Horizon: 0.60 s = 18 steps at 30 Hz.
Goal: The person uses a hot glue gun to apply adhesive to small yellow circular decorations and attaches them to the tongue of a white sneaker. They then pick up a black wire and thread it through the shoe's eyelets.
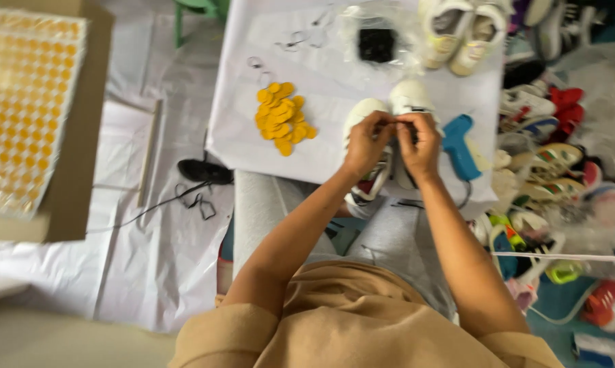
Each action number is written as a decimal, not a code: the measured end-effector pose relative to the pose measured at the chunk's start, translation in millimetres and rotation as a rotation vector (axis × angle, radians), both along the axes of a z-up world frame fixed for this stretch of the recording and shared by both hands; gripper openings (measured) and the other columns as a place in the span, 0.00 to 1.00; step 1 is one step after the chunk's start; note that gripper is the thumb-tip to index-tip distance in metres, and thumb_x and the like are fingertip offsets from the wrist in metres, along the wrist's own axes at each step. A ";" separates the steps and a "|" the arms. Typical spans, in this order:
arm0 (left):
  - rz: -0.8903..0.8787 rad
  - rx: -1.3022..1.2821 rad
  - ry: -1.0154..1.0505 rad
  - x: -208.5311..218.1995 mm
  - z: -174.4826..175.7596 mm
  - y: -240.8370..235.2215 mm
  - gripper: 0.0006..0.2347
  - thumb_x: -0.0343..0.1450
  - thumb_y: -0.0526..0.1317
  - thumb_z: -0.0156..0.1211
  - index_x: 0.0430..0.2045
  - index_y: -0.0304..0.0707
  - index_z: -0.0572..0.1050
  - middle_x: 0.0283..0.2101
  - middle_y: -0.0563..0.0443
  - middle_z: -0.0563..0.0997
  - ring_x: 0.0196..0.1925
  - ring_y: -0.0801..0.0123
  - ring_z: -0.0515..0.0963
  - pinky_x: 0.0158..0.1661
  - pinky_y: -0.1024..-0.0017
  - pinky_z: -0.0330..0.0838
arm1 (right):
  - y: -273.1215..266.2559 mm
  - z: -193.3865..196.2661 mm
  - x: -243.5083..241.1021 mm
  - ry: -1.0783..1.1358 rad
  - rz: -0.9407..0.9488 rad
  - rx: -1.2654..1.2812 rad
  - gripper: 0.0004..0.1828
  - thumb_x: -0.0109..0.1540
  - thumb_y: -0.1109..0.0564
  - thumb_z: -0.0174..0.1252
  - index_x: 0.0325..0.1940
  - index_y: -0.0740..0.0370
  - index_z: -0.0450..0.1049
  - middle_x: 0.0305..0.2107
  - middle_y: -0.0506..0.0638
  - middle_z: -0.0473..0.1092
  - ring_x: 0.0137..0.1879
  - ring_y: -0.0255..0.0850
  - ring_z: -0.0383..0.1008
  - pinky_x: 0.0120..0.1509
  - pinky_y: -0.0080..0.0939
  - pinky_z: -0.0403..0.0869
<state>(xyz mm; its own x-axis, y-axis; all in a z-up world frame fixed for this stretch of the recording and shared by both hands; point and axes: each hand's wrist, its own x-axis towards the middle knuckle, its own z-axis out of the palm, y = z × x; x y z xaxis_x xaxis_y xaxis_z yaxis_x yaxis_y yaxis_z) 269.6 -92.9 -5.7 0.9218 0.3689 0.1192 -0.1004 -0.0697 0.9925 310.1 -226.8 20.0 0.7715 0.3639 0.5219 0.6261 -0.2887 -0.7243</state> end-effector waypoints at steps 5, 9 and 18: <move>0.004 -0.018 0.000 9.4 -20.9 -6.0 0.06 0.72 0.41 0.62 0.41 0.46 0.79 0.40 0.45 0.85 0.46 0.54 0.86 0.48 0.59 0.81 | -7.9 -18.7 10.4 -0.082 0.011 -0.045 0.07 0.73 0.56 0.59 0.49 0.61 0.77 0.39 0.56 0.72 0.46 0.54 0.74 0.54 0.49 0.73; 0.089 0.112 -0.007 18.6 -20.2 -11.6 0.09 0.69 0.46 0.59 0.36 0.45 0.78 0.34 0.51 0.85 0.36 0.67 0.85 0.44 0.69 0.76 | -11.4 -24.6 15.0 -0.123 0.091 -0.061 0.14 0.77 0.54 0.54 0.49 0.70 0.75 0.43 0.61 0.72 0.50 0.55 0.71 0.56 0.51 0.69; 0.114 0.162 -0.033 53.7 -59.8 -26.0 0.10 0.67 0.50 0.54 0.35 0.51 0.77 0.33 0.53 0.86 0.35 0.65 0.86 0.43 0.68 0.75 | -16.6 -36.3 21.1 -0.194 0.139 -0.037 0.09 0.82 0.66 0.60 0.54 0.80 0.76 0.45 0.67 0.73 0.50 0.58 0.72 0.55 0.52 0.71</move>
<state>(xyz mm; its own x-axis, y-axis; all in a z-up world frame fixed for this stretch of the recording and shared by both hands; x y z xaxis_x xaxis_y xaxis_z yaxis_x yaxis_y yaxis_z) 323.4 -118.9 -65.5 0.8699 0.4440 0.2148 -0.1151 -0.2406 0.9638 331.2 -243.3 -16.3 0.5994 0.4811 0.6397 0.7881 -0.2146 -0.5769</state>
